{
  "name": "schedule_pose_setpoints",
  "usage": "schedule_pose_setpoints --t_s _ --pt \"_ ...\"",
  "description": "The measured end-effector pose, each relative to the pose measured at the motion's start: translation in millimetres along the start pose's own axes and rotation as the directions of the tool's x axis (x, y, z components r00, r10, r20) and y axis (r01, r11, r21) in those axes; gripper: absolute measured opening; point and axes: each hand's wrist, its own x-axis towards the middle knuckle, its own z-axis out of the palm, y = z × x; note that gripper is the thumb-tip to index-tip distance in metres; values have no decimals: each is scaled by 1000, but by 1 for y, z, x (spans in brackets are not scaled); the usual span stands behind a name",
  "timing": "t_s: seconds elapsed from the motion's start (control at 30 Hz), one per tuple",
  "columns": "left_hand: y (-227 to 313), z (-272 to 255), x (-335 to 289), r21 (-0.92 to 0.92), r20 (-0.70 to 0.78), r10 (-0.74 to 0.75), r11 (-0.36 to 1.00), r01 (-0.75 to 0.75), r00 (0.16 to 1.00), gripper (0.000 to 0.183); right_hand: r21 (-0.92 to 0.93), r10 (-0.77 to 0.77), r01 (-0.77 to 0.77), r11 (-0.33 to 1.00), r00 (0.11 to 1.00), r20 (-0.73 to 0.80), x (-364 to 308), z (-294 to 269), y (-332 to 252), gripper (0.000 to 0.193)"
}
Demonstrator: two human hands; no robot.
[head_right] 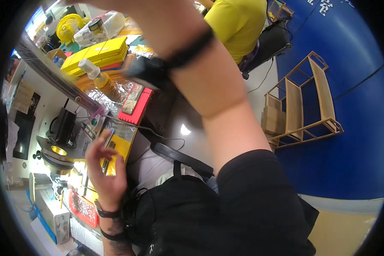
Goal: Assembling small metal components using pliers, glue, and a polishing machine.
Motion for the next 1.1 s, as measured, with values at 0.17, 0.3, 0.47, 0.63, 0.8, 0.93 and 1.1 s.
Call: schedule_pose_setpoints --t_s 0.17,0.3,0.47,0.63,0.8,0.93,1.1 --pt "36 29 -14 -404 98 -6 914 45 995 40 -418 -107 -146 897 845 -524 -254 41 -128 18" --pt "21 46 32 -100 221 93 992 -72 971 26 -745 -493 -525 411 560 -666 -287 53 -59 7" --pt "-3 113 82 62 290 254 957 -283 923 46 -730 -322 -469 497 682 -657 -246 94 113 11" --pt "-20 146 86 138 425 229 940 -313 876 71 -631 -332 -483 606 568 -753 -235 94 155 10" --pt "-20 156 87 155 431 196 946 -286 881 74 -740 -424 -479 473 612 -667 -238 88 159 7" --pt "-17 163 86 178 420 188 942 -283 888 73 -787 -423 -480 387 667 -614 -240 86 149 9" --pt "-25 160 79 250 365 196 921 -298 910 71 -796 -463 -491 354 648 -605 -243 77 184 7"
